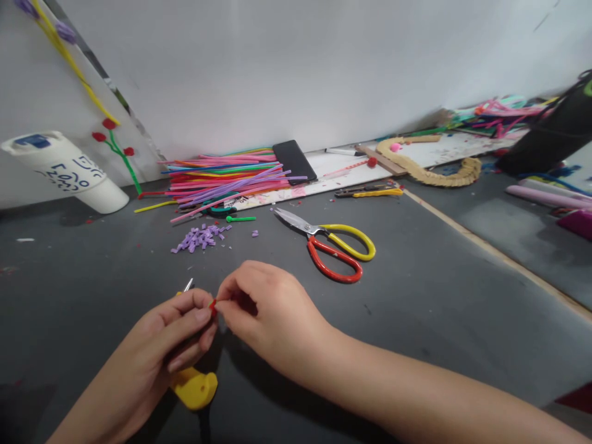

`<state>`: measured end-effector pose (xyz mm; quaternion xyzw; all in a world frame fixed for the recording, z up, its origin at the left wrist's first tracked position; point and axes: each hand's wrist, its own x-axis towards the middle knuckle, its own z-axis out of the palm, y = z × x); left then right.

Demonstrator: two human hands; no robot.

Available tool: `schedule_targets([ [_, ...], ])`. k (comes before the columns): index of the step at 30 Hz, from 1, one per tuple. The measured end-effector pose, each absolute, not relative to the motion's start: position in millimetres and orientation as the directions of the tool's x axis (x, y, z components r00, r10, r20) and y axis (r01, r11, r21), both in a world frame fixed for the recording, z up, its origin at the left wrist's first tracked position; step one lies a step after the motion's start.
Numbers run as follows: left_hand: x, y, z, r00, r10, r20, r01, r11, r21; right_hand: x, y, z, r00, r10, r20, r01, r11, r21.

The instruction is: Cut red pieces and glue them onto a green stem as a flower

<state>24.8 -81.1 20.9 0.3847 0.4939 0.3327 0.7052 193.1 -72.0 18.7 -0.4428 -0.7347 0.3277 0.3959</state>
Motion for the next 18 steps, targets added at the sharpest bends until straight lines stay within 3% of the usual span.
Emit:
schedule_targets([
  [5, 22.6, -79.7, 22.8, 0.289, 0.854, -0.433, -0.159, 0.489, 0.858, 193.4, -72.3, 15.9, -0.247, 0.932, 0.265, 0.341, 0.340, -0.876],
  [11, 24.2, -82.2, 24.8, 0.332, 0.846, -0.418, -0.253, 0.507, 0.824, 192.3, -78.1, 16.2, -0.296, 0.793, 0.533, 0.379, 0.609, -0.696],
  [18, 25.6, -83.1, 23.3, 0.344, 0.840, -0.419, -0.248, 0.512, 0.823, 189.7, -81.7, 15.9, -0.309, 0.776, 0.550, 0.406, 0.631, -0.661],
])
